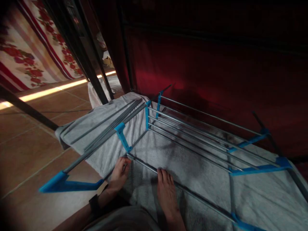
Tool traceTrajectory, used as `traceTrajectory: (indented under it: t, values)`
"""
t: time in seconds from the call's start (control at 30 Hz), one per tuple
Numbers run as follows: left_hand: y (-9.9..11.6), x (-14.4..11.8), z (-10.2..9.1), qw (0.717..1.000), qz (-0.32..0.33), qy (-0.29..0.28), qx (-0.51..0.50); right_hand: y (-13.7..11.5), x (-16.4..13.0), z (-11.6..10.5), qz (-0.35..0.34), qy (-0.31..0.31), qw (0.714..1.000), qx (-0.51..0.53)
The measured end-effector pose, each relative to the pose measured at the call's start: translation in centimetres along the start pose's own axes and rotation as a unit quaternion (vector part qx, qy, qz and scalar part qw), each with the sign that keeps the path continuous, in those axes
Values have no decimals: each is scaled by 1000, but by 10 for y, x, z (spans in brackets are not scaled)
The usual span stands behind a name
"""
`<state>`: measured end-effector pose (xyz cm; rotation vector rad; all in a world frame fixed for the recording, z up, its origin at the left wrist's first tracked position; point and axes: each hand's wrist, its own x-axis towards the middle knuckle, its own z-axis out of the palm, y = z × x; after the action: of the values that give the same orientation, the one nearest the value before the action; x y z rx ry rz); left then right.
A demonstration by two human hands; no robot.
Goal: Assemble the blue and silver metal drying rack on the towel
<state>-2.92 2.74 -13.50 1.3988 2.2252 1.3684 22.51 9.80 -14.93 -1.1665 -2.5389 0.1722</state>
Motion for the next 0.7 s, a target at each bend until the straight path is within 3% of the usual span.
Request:
traceTrajectory:
  t: [0.13, 0.4, 0.7]
  values:
    - [-6, 15, -7, 996, -34, 78, 19, 4, 11, 8, -14, -19, 1000, -18]
    - [-17, 39, 1, 994, -81, 1, 71, 13, 5, 13, -8, -4, 1000, 15]
    - [-13, 44, 9, 984, -98, 14, 149, 18, 18, 3, 3, -42, 999, 22]
